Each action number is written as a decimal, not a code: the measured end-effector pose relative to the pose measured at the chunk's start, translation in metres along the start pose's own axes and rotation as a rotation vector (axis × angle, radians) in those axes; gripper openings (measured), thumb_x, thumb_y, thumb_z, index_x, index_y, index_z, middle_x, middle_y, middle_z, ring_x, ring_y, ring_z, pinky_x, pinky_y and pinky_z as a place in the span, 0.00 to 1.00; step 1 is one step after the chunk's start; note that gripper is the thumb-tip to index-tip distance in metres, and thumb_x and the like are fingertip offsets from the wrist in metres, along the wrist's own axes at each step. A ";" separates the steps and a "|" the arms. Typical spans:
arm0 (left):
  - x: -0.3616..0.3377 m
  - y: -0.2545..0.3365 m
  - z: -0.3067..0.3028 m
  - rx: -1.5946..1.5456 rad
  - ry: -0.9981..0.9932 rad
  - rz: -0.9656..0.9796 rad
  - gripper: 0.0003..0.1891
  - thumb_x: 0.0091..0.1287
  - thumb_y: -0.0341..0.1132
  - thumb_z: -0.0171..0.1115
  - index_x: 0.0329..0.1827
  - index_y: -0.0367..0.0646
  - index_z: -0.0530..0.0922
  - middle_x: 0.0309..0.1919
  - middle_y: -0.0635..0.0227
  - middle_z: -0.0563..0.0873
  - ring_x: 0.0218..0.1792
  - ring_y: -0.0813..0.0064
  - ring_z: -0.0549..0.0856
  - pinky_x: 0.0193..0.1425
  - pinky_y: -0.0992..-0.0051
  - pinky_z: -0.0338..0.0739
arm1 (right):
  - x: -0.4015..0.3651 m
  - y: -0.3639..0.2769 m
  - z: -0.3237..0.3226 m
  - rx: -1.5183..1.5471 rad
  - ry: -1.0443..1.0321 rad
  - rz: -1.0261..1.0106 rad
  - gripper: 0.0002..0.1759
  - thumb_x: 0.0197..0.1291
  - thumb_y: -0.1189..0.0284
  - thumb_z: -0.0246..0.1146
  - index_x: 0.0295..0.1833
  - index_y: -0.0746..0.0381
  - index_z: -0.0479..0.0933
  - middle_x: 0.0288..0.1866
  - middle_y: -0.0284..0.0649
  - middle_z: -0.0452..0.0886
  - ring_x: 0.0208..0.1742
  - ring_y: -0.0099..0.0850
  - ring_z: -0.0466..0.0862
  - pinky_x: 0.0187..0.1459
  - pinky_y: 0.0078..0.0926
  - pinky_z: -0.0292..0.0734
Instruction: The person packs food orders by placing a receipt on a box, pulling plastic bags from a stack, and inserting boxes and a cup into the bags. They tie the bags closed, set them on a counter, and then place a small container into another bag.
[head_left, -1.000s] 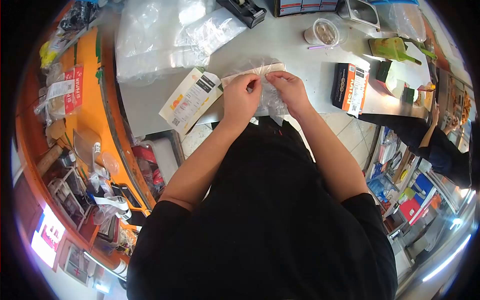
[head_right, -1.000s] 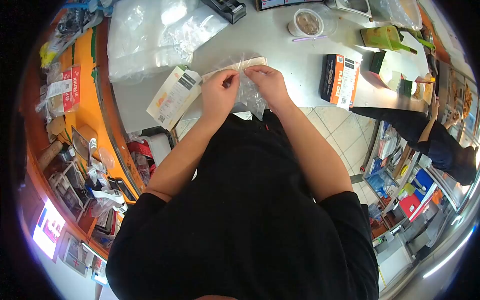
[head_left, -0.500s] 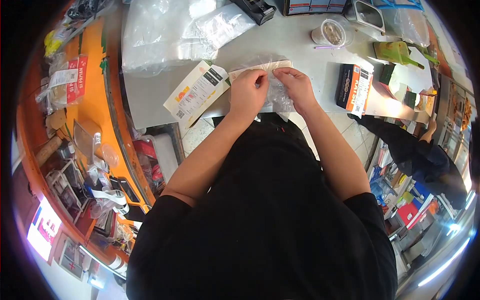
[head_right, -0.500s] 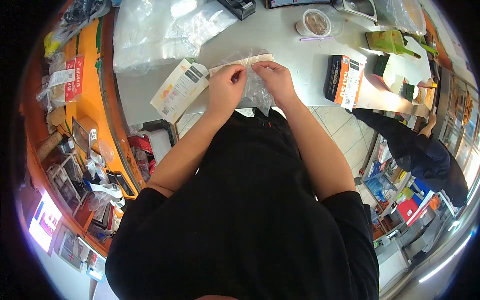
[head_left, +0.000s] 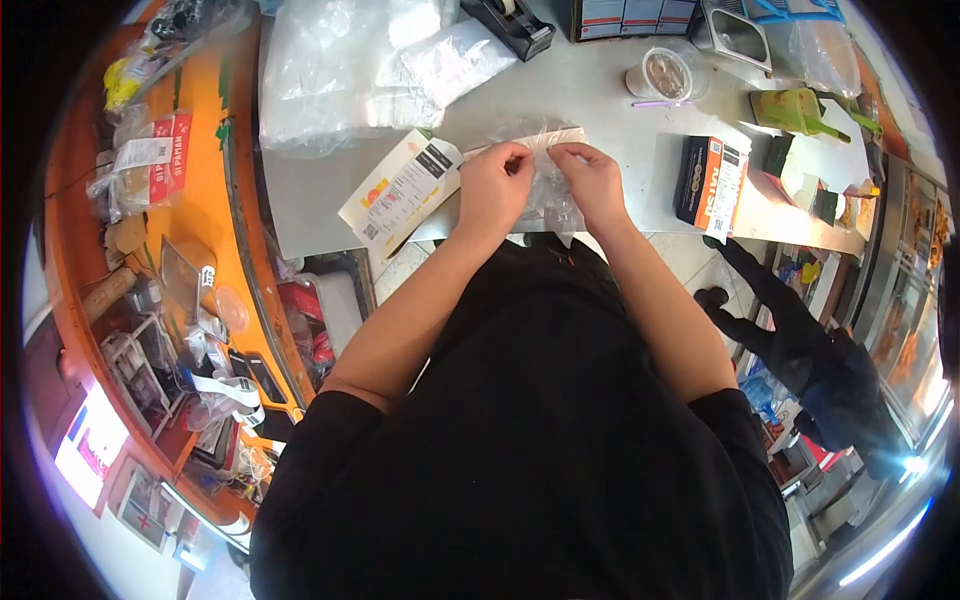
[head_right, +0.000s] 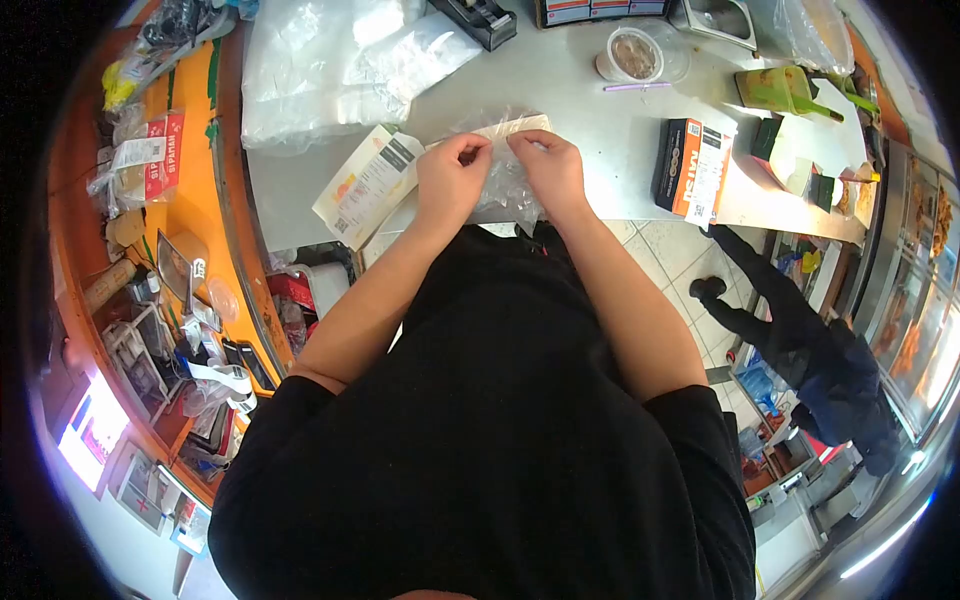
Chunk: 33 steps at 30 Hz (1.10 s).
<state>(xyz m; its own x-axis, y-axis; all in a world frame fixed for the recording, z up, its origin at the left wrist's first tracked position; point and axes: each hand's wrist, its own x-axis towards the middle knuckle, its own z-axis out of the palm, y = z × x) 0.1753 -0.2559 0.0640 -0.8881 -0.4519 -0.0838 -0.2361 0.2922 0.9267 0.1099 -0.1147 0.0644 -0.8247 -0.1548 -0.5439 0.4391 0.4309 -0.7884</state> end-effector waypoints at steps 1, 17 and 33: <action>-0.002 0.000 0.000 0.007 -0.011 0.002 0.03 0.64 0.25 0.69 0.38 0.35 0.86 0.32 0.55 0.90 0.31 0.62 0.90 0.38 0.68 0.82 | 0.000 0.002 -0.001 0.140 -0.028 0.039 0.12 0.69 0.70 0.70 0.50 0.67 0.88 0.40 0.31 0.87 0.37 0.17 0.79 0.40 0.18 0.75; -0.002 -0.007 0.004 0.083 -0.013 0.051 0.04 0.66 0.26 0.70 0.40 0.35 0.87 0.31 0.58 0.91 0.31 0.70 0.91 0.39 0.72 0.83 | 0.006 -0.001 -0.004 -0.019 -0.073 -0.003 0.14 0.65 0.66 0.72 0.47 0.66 0.90 0.34 0.34 0.86 0.33 0.18 0.77 0.36 0.22 0.75; -0.002 -0.005 0.003 0.068 -0.012 0.056 0.05 0.66 0.27 0.70 0.41 0.35 0.88 0.32 0.56 0.92 0.31 0.69 0.91 0.40 0.72 0.83 | 0.007 0.000 -0.004 0.084 -0.090 0.050 0.13 0.68 0.69 0.71 0.51 0.68 0.88 0.40 0.33 0.88 0.37 0.17 0.79 0.39 0.19 0.75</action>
<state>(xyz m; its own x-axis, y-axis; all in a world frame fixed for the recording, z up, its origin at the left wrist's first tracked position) 0.1766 -0.2539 0.0584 -0.9052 -0.4234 -0.0377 -0.2122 0.3734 0.9031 0.1029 -0.1124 0.0612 -0.7675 -0.2163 -0.6035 0.5100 0.3645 -0.7792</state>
